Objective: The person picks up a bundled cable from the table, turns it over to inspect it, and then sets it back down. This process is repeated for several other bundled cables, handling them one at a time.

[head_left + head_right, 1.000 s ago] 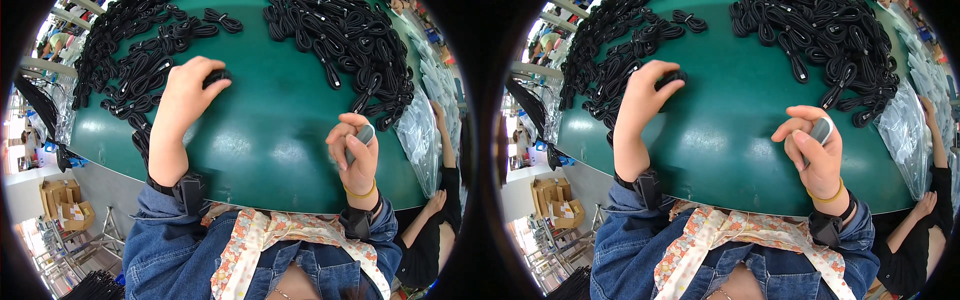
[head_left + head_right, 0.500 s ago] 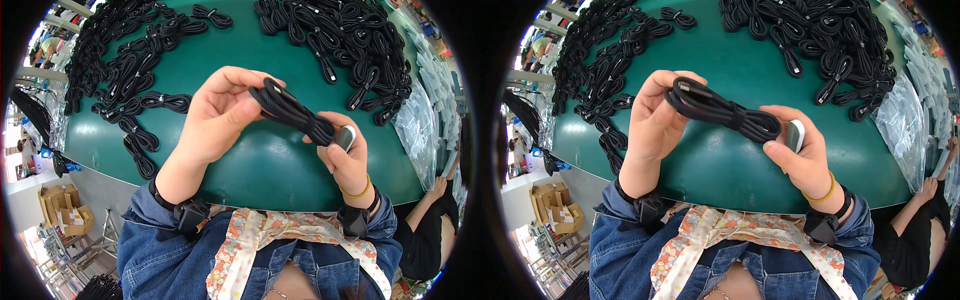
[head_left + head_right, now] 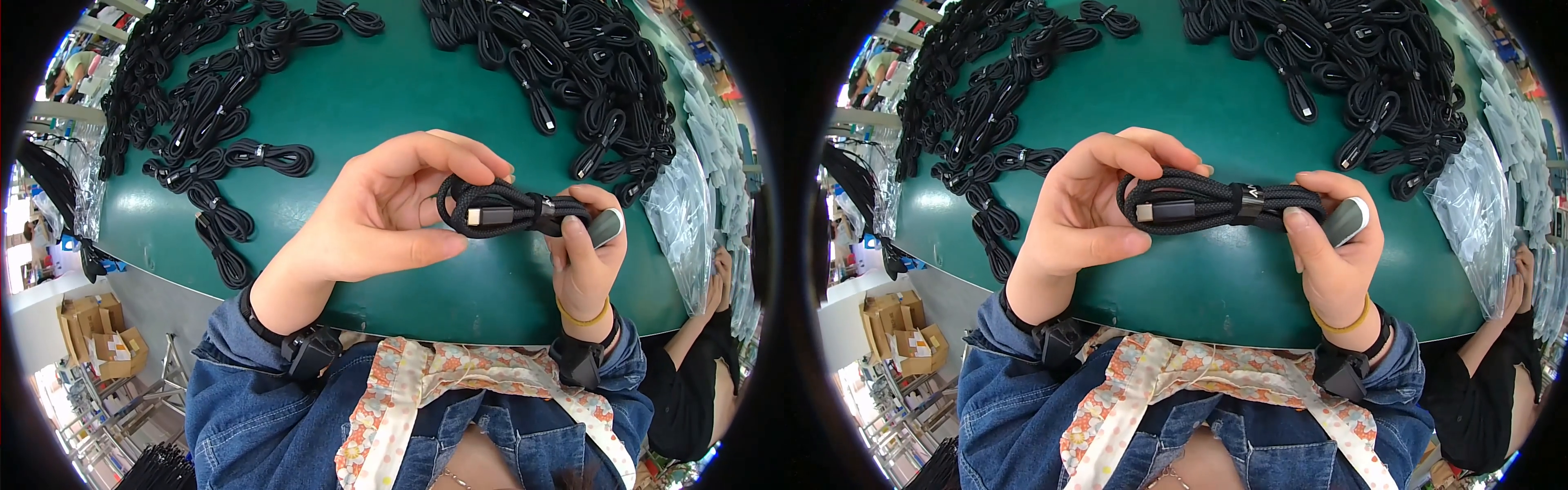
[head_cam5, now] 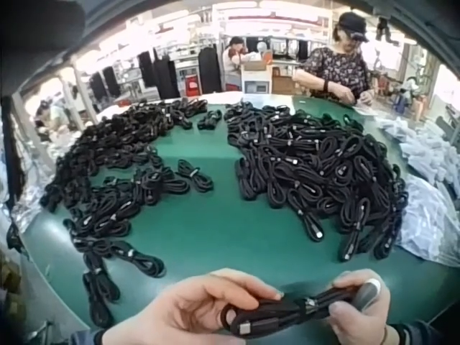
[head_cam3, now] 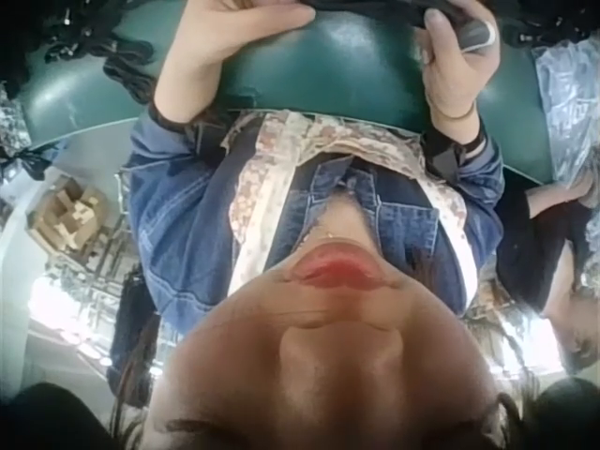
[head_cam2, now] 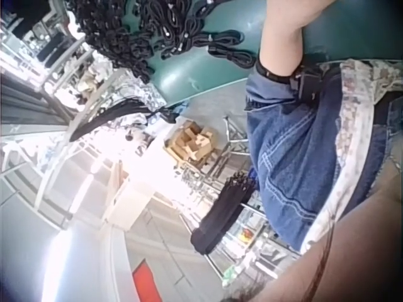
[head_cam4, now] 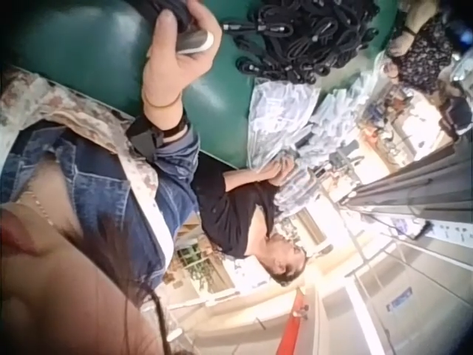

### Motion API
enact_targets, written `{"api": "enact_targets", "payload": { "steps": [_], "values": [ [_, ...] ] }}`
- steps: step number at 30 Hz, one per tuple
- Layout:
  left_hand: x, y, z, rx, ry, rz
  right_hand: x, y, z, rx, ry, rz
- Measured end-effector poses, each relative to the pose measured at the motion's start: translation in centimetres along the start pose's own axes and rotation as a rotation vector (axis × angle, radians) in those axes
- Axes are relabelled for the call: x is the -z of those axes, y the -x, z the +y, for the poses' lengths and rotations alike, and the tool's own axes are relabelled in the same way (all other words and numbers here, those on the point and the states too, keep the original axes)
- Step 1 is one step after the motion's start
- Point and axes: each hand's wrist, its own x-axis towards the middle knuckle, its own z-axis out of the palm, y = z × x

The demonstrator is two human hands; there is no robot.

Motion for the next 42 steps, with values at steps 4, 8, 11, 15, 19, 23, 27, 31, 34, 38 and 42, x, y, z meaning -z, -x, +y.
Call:
{"api": "enact_targets", "payload": {
  "steps": [4,8,11,15,19,23,27,31,34,38,42],
  "values": [
    [-0.1,0.1,0.0,0.027,0.036,0.041,0.2,0.1,0.3,0.029,-0.033,0.027],
    [-1.3,-0.1,0.3,0.067,-0.084,0.321,0.4,0.1,0.5,0.088,0.020,-0.044],
    [0.1,0.0,0.8,0.268,-0.049,0.341,0.3,0.0,0.5,0.096,0.024,-0.087],
    [-0.3,-0.2,0.6,0.349,-0.110,0.401,0.6,0.1,0.3,-0.030,-0.013,-0.162],
    [-0.2,-0.2,1.1,0.391,-0.144,0.421,-0.1,-0.1,0.1,-0.004,-0.110,-0.098],
    [1.5,-0.1,2.0,0.229,-0.703,0.436,-0.2,-0.4,-0.6,-0.129,-0.190,-0.078],
    [5.4,1.6,4.8,0.016,-2.003,0.492,0.6,-1.0,-0.8,-0.346,0.146,-0.445],
    [8.4,5.0,6.7,0.413,-2.509,0.216,0.5,-1.4,-0.5,-0.611,0.217,-0.496],
    [9.5,5.4,6.9,0.295,-2.303,0.118,0.3,-2.0,-0.6,-0.219,-0.316,-0.078],
    [9.1,4.2,5.8,0.349,-1.845,0.239,0.2,-2.3,-1.3,-0.035,-0.458,0.186],
    [5.1,1.8,3.7,0.398,-1.650,0.040,0.5,-1.5,-0.2,-0.089,-0.429,-0.030]
  ]
}}
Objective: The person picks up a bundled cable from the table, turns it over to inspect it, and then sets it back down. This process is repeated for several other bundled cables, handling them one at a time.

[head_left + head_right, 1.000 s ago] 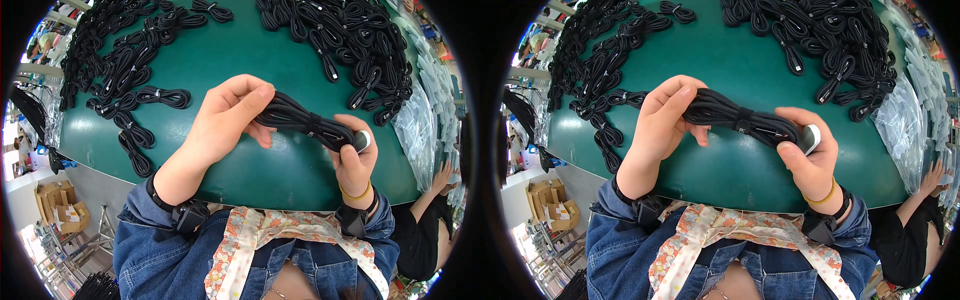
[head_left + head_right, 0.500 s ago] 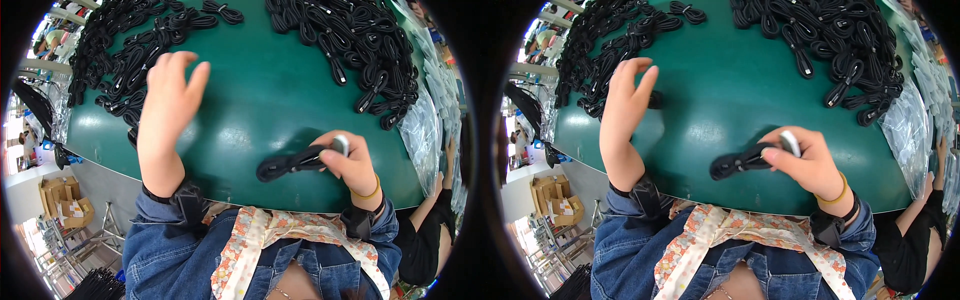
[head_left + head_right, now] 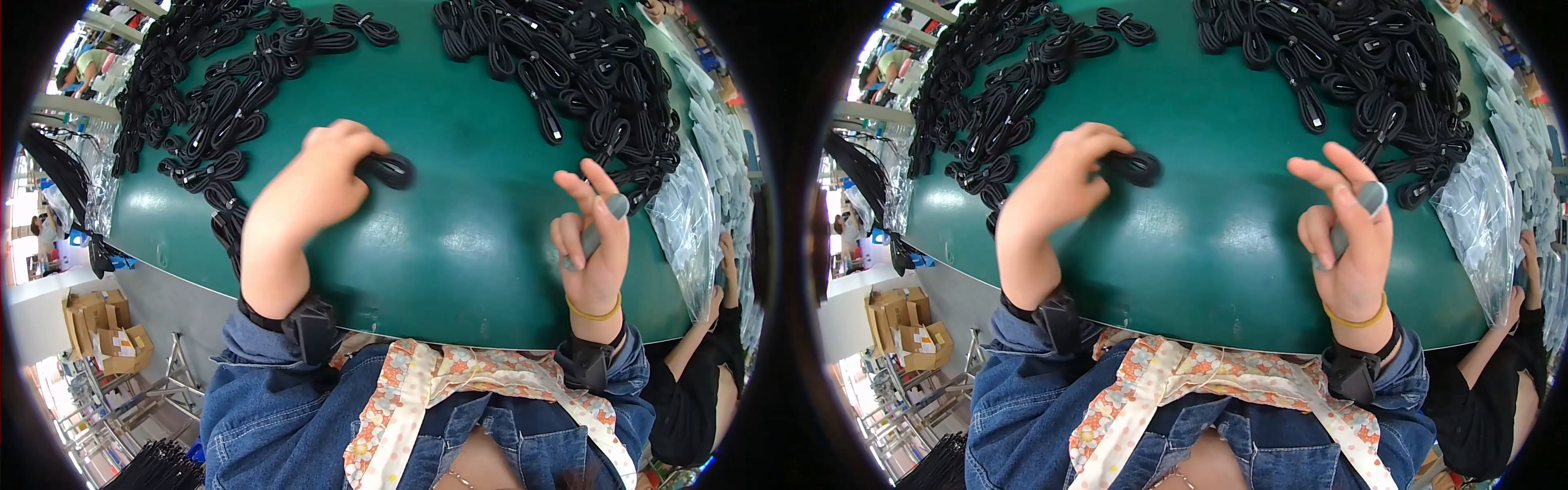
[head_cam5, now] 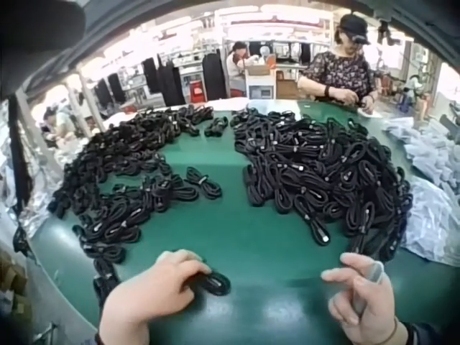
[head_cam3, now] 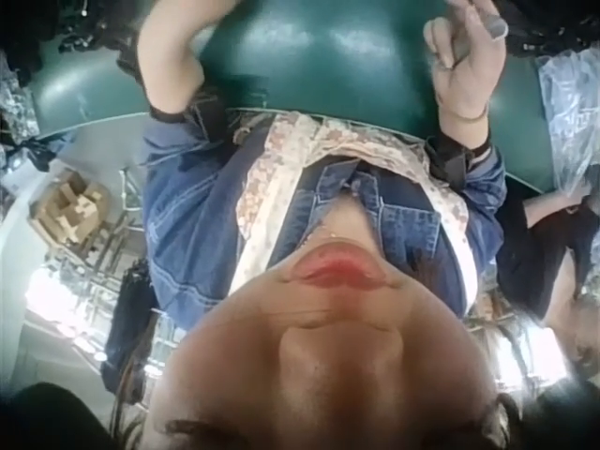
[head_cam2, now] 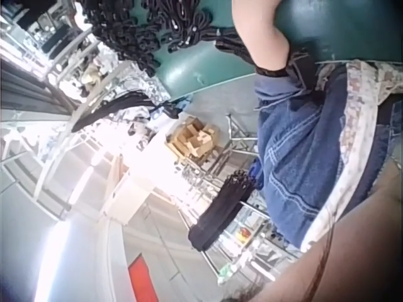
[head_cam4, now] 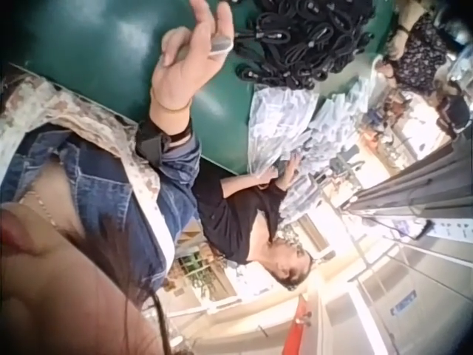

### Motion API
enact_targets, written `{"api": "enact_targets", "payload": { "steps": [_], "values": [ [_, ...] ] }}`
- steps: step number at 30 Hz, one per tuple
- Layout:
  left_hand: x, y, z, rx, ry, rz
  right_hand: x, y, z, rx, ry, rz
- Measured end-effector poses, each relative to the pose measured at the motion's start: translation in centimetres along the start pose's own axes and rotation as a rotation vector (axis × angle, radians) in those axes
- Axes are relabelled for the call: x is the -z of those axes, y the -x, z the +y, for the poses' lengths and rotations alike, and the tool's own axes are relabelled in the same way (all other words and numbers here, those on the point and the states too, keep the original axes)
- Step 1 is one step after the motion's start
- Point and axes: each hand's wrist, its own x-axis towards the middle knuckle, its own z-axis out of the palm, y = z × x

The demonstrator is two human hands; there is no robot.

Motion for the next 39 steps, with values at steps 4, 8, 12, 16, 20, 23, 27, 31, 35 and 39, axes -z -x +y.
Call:
{"api": "enact_targets", "payload": {
  "steps": [4,8,12,16,20,23,27,31,35,39],
  "values": [
    [-2.0,-1.0,3.0,-0.098,-0.047,0.002,0.2,0.1,0.4,-0.071,0.043,-0.017],
    [-1.1,-1.4,4.5,-0.190,0.127,-0.019,0.6,0.1,0.3,-0.026,0.040,-0.016],
    [-1.4,-0.7,5.3,-0.095,1.196,0.230,0.1,0.3,0.3,-0.042,0.168,-0.037],
    [-2.0,-0.9,4.9,-0.167,1.349,0.272,-0.3,0.7,0.6,-0.114,0.244,-0.148],
    [-2.4,-0.9,5.6,-0.152,1.505,0.174,-0.6,1.1,0.9,-0.068,0.260,-0.218],
    [-2.5,-0.8,6.2,-0.170,1.467,0.064,-0.1,1.2,1.1,-0.012,0.266,-0.226],
    [-2.7,-0.9,6.4,-0.176,1.427,0.007,0.2,1.1,1.4,0.078,0.260,-0.293],
    [-2.2,-0.9,6.7,-0.042,1.389,-0.009,-0.4,1.4,1.3,0.112,0.462,-0.223],
    [-2.5,-0.7,7.3,-0.014,1.745,-0.002,0.2,1.5,0.8,-0.061,0.428,-0.246],
    [-2.7,-0.7,6.9,0.005,1.680,0.017,0.1,1.3,1.0,-0.082,0.339,-0.165]
  ]
}}
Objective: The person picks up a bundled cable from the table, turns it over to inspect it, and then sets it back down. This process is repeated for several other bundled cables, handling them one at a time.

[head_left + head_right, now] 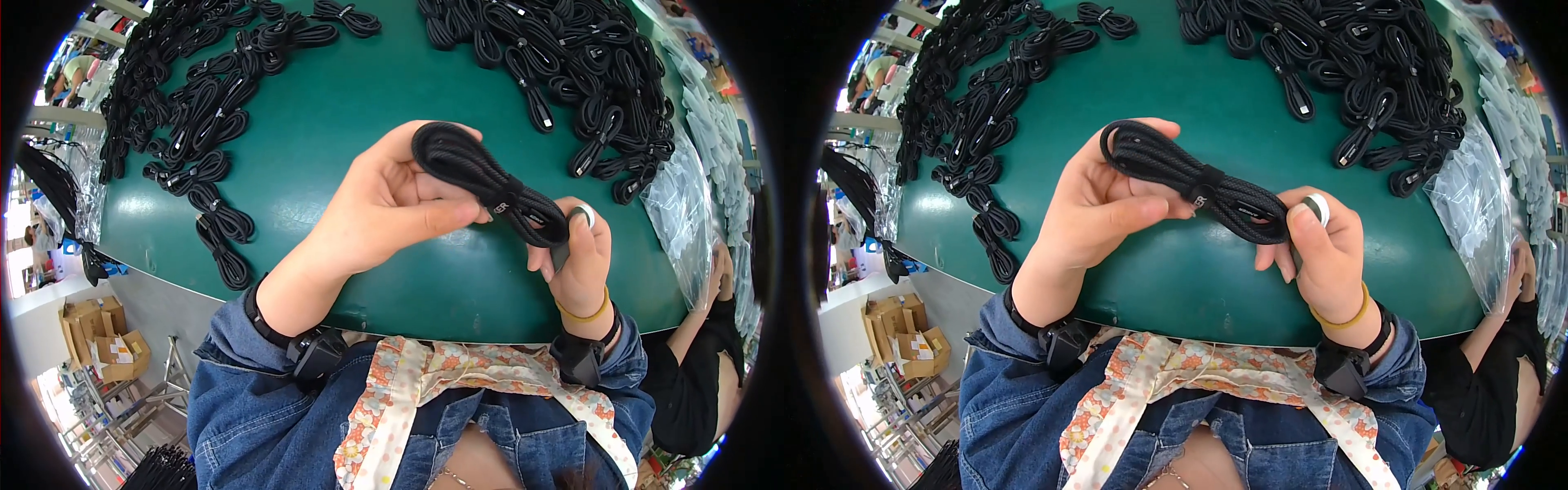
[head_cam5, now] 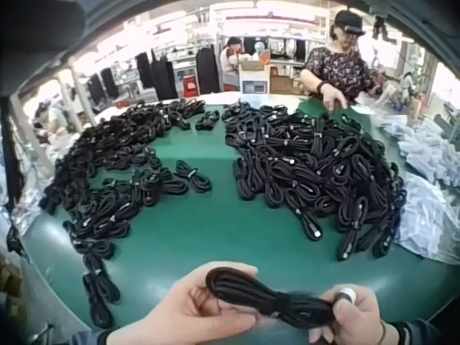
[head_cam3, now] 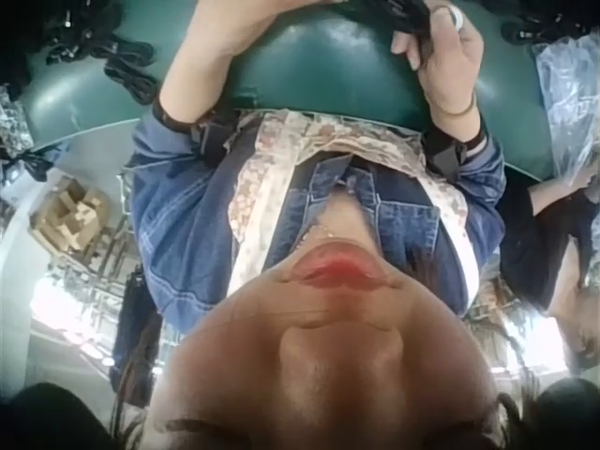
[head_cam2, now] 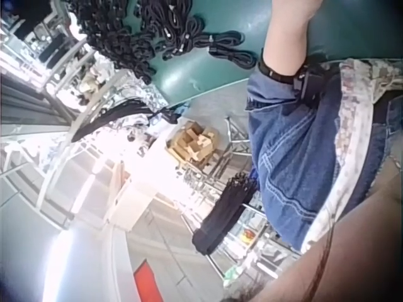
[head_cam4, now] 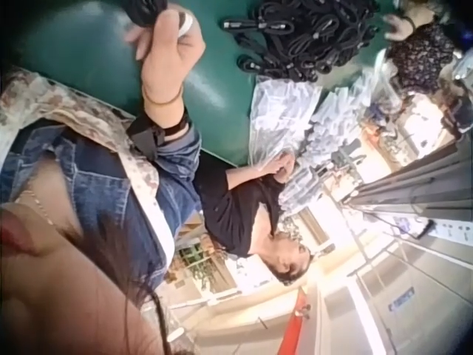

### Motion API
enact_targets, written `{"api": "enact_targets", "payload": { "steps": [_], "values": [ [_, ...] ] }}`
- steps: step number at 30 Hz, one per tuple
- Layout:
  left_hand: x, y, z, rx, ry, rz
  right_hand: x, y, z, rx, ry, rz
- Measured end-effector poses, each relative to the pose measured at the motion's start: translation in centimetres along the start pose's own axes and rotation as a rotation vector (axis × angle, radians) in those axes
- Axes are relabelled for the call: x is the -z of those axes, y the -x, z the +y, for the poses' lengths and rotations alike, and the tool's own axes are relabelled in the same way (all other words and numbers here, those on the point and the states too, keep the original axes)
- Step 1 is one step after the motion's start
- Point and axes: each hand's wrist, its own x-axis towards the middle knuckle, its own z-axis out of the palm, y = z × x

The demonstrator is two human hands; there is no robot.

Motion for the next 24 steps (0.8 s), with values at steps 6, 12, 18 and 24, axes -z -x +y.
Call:
{"api": "enact_targets", "payload": {
  "steps": [6,12,18,24],
  "values": [
    [0.2,-0.4,-0.2,0.078,0.007,0.077,-0.5,-0.3,-0.2,-0.061,-0.001,0.038],
    [0.5,-0.7,0.2,0.186,-0.054,0.100,-0.8,-0.5,-0.1,-0.016,-0.012,0.109],
    [1.4,-0.5,0.1,-0.236,-0.279,0.120,-0.2,-0.5,-1.2,-0.278,0.112,-0.072],
    [2.7,-0.5,0.6,-0.615,-0.046,0.364,0.7,-0.7,-1.5,-0.565,0.470,-0.405]
  ]
}}
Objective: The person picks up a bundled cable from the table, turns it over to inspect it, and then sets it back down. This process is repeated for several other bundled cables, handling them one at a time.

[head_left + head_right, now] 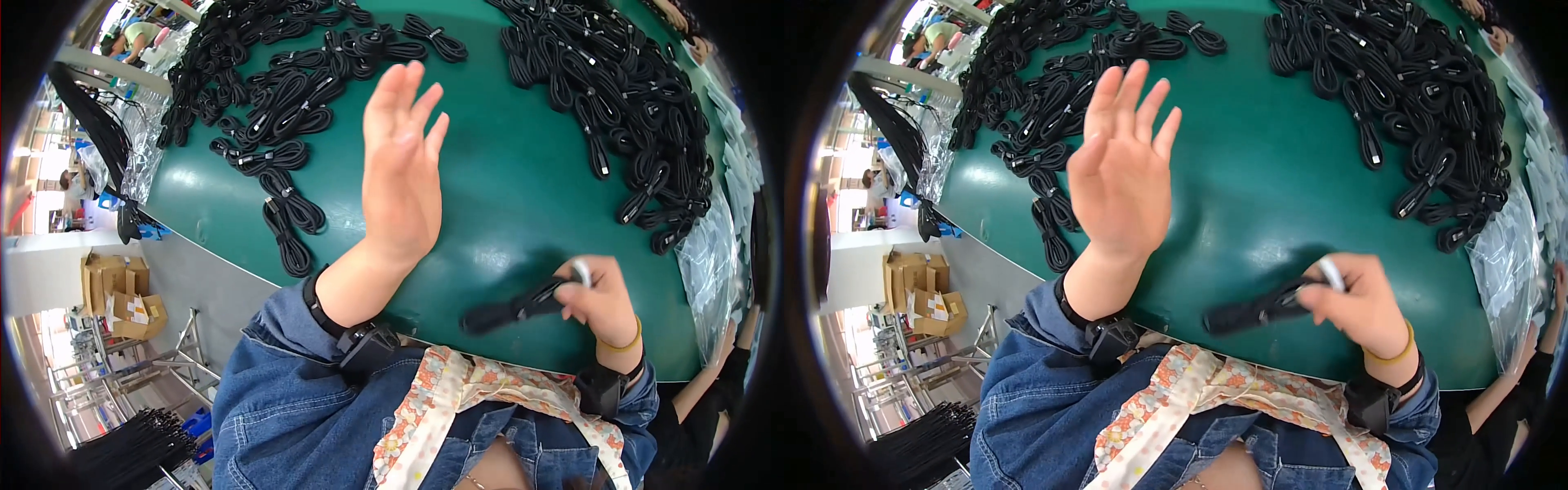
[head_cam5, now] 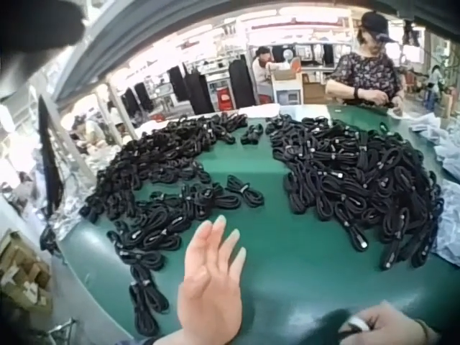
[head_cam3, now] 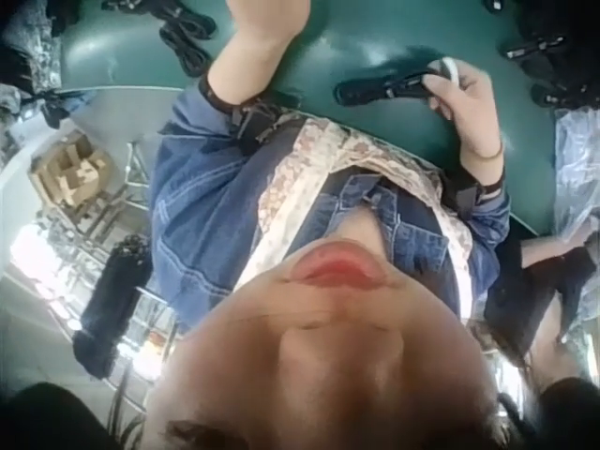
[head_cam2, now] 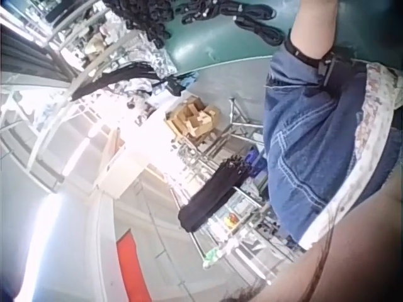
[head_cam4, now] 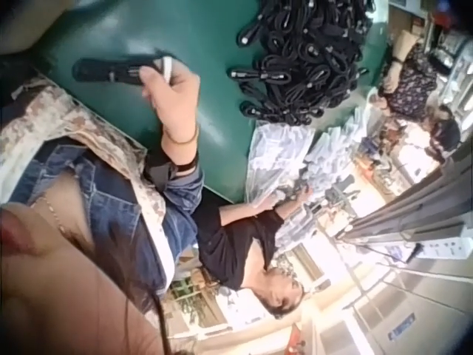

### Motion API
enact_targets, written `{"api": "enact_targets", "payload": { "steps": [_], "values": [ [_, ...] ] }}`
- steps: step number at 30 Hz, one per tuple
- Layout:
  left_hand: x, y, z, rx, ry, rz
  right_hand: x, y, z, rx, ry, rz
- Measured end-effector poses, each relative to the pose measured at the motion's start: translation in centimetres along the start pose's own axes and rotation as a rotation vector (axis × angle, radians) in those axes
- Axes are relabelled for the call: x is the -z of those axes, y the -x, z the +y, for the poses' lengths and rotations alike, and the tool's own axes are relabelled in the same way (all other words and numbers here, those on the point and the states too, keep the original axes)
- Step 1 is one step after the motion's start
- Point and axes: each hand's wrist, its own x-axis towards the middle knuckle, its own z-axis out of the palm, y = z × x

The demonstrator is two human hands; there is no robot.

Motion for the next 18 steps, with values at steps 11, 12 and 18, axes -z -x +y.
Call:
{"api": "enact_targets", "payload": {
  "steps": [11,12,18],
  "values": [
    [2.2,0.1,6.0,-0.121,0.387,-0.063,0.8,-1.2,0.9,0.635,-0.937,0.394],
    [3.1,0.8,7.5,-0.163,0.310,-0.101,0.7,-1.3,0.8,0.636,-0.943,0.370],
    [12.4,5.9,11.0,-0.276,-0.889,0.132,0.2,-1.2,1.2,0.705,-0.879,0.280]
  ]
}}
